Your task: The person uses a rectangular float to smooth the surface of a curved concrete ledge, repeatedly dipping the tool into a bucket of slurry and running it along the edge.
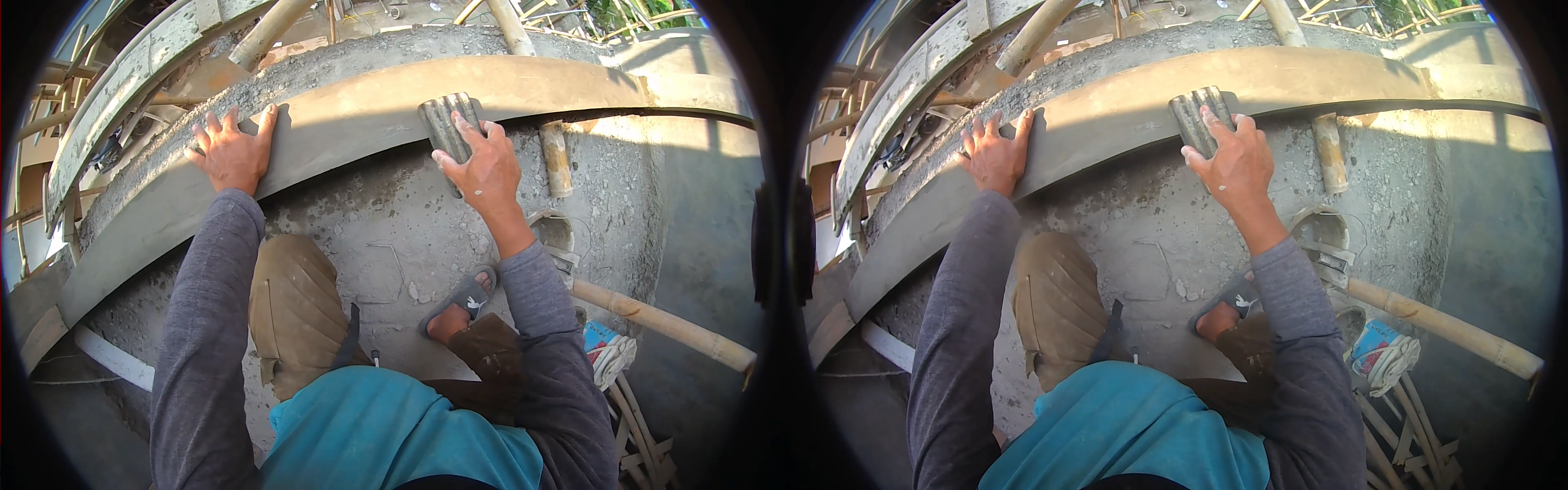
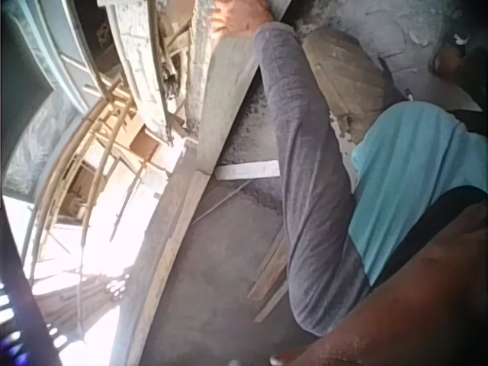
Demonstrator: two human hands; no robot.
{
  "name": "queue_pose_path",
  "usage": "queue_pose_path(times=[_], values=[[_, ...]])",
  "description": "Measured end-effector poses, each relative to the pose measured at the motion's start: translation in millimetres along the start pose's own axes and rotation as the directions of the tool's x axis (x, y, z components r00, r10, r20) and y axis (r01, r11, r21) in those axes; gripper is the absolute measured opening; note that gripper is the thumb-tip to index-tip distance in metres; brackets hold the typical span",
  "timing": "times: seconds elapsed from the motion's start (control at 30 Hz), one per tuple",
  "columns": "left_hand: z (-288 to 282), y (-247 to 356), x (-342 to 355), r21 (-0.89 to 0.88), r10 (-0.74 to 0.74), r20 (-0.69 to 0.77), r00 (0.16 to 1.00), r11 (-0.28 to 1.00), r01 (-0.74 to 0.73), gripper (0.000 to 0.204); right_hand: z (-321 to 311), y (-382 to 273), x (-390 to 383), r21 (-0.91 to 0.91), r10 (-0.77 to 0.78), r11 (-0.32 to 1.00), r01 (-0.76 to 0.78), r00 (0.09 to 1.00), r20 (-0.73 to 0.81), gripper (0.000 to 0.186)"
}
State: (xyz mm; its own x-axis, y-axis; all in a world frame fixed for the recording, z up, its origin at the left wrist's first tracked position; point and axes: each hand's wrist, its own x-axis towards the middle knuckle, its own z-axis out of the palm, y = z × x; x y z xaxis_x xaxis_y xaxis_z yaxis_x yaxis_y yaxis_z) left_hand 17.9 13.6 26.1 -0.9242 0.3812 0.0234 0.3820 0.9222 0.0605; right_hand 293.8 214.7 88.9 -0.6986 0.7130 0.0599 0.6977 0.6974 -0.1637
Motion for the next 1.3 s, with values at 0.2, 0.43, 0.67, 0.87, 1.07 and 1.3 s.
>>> queue_pose_path(times=[0.2, 0.43, 0.67, 0.87, 1.07, 1.3], values=[[0.8, -3.1, -0.7, 0.013, -0.022, -0.004, 1.000, 1.000, 0.022, 0.087, -11.2, 21.5, 22.1, -0.075, 0.115, 0.989, -0.124, 0.987, -0.109, 0.064], [6.3, -0.4, 1.5, -0.004, -0.018, 0.017, 1.000, 1.000, 0.018, 0.077, 8.8, -64.1, -25.7, 0.146, -0.136, 0.980, 0.137, 0.991, -0.013, 0.064], [9.8, -9.0, 2.4, -0.020, -0.013, -0.025, 1.000, 1.000, 0.013, 0.073, 1.1, -27.6, 12.5, -0.096, 0.139, 0.984, -0.148, 0.986, -0.094, 0.064], [12.1, -7.3, 1.4, -0.067, 0.005, -0.062, 0.998, 0.998, -0.009, 0.063, 4.3, -105.5, -41.1, 0.180, -0.132, 0.974, 0.137, 0.990, -0.040, 0.064], [19.2, -9.9, 2.1, -0.083, 0.009, -0.087, 0.996, 0.996, -0.017, 0.060, 25.3, -135.6, -45.4, 0.171, -0.167, 0.972, 0.163, 0.986, 0.008, 0.063], [10.2, -8.7, 1.4, -0.078, 0.010, -0.053, 0.999, 0.997, -0.014, 0.059, 7.0, -98.3, -21.1, 0.091, 0.052, 0.995, -0.040, 0.990, -0.129, 0.063]])
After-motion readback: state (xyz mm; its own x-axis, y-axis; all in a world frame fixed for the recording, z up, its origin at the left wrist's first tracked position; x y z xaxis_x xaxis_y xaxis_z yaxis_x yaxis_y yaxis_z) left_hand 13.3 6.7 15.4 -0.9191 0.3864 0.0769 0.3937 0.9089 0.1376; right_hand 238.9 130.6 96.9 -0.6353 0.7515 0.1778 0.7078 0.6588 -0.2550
